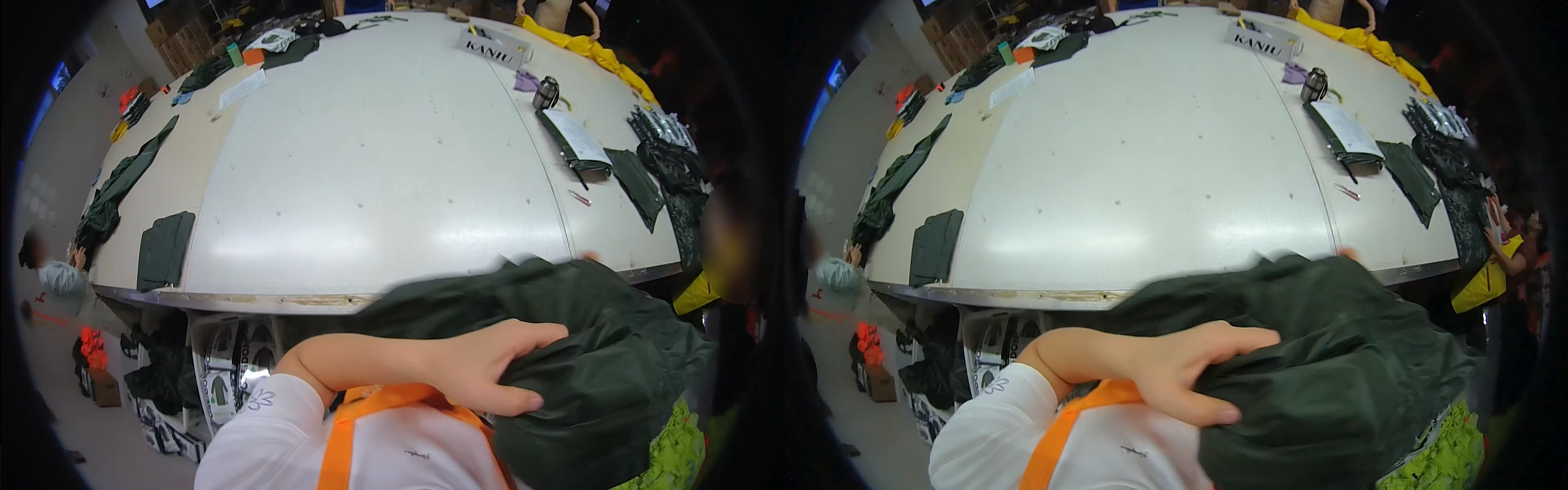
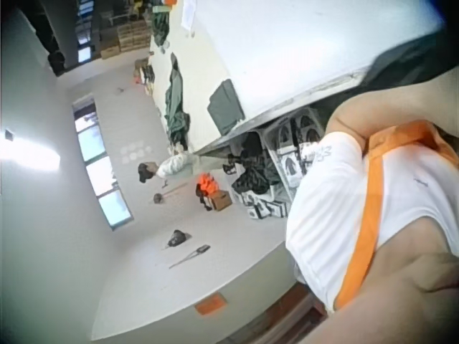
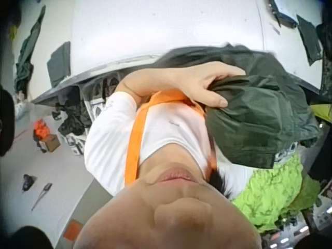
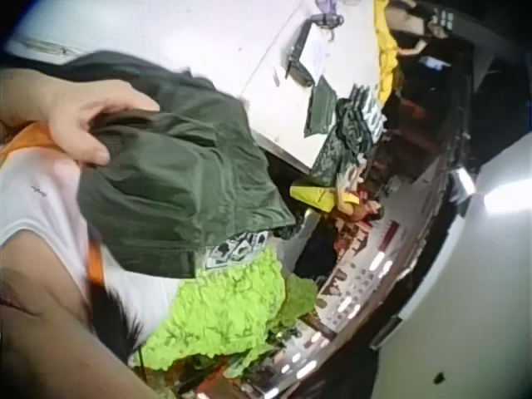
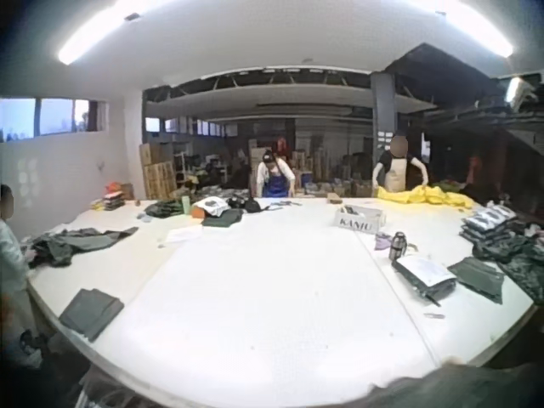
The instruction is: The person unfolds a dark green jacket on a white table, smooths the fabric, and folds it into a compact shape. The person then attaches a small tag to the folded jacket and places it aside.
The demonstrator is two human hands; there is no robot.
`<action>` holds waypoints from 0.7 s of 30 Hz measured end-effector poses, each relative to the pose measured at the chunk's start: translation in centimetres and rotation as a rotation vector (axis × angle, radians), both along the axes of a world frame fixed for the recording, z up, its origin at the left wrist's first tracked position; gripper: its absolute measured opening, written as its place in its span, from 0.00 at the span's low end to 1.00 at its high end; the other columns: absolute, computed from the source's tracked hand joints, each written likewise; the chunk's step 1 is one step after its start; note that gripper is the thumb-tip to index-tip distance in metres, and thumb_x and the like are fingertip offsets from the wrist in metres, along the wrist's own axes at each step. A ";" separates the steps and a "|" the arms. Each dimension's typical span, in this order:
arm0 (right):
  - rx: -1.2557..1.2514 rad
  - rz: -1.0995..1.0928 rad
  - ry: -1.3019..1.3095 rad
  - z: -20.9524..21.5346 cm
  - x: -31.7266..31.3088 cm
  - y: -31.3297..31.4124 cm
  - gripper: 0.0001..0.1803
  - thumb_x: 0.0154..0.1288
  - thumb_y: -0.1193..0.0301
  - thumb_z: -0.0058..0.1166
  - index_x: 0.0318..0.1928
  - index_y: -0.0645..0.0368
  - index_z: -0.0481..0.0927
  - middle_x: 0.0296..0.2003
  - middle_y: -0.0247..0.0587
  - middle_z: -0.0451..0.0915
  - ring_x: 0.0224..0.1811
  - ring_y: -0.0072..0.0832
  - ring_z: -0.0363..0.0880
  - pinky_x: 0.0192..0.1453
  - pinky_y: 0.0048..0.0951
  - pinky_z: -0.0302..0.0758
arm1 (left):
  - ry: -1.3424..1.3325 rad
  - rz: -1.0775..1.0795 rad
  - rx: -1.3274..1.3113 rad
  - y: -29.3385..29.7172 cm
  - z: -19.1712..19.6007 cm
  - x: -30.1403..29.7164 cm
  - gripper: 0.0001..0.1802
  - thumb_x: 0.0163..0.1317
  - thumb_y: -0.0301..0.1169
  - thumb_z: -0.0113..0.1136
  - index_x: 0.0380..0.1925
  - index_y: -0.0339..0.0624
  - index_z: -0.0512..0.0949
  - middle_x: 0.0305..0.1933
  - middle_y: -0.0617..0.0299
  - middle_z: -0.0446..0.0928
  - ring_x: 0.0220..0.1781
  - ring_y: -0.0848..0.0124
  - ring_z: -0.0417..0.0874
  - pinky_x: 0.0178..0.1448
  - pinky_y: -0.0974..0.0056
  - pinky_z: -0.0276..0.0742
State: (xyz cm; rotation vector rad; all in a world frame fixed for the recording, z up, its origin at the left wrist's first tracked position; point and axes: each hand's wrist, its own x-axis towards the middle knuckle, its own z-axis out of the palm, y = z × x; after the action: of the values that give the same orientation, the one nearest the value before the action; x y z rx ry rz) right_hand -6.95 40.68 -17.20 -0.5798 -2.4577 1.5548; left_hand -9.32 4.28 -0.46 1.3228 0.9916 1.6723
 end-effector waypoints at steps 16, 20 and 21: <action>1.189 -0.117 -0.218 42.1 17.9 -7.0 0.20 0.69 0.67 0.47 0.59 0.59 0.70 0.53 0.44 0.74 0.55 0.33 0.75 0.59 0.34 0.72 | 1.152 1.270 -0.207 -11.1 7.1 1.4 0.32 0.38 0.56 0.70 0.26 0.37 0.75 0.22 0.49 0.78 0.27 0.53 0.81 0.30 0.54 0.75; 1.109 0.149 -0.060 40.4 8.8 -15.4 0.24 0.66 0.64 0.50 0.59 0.61 0.68 0.54 0.46 0.73 0.55 0.34 0.73 0.59 0.36 0.71 | 1.397 1.658 -0.654 -18.8 12.3 -1.3 0.18 0.50 0.40 0.64 0.33 0.37 0.76 0.34 0.47 0.80 0.38 0.51 0.82 0.40 0.51 0.77; 1.108 0.169 -0.043 41.1 8.3 -17.3 0.25 0.65 0.63 0.50 0.59 0.61 0.67 0.54 0.46 0.73 0.56 0.35 0.73 0.59 0.36 0.71 | 1.392 1.729 -0.709 -20.2 13.5 -1.9 0.17 0.50 0.39 0.62 0.33 0.36 0.76 0.34 0.46 0.79 0.39 0.51 0.81 0.40 0.51 0.76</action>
State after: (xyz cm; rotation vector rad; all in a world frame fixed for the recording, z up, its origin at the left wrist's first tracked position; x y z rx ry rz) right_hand 1.36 23.38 23.91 -0.1842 -2.8987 0.0338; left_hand -11.21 -15.87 13.03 0.8019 3.7660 0.5327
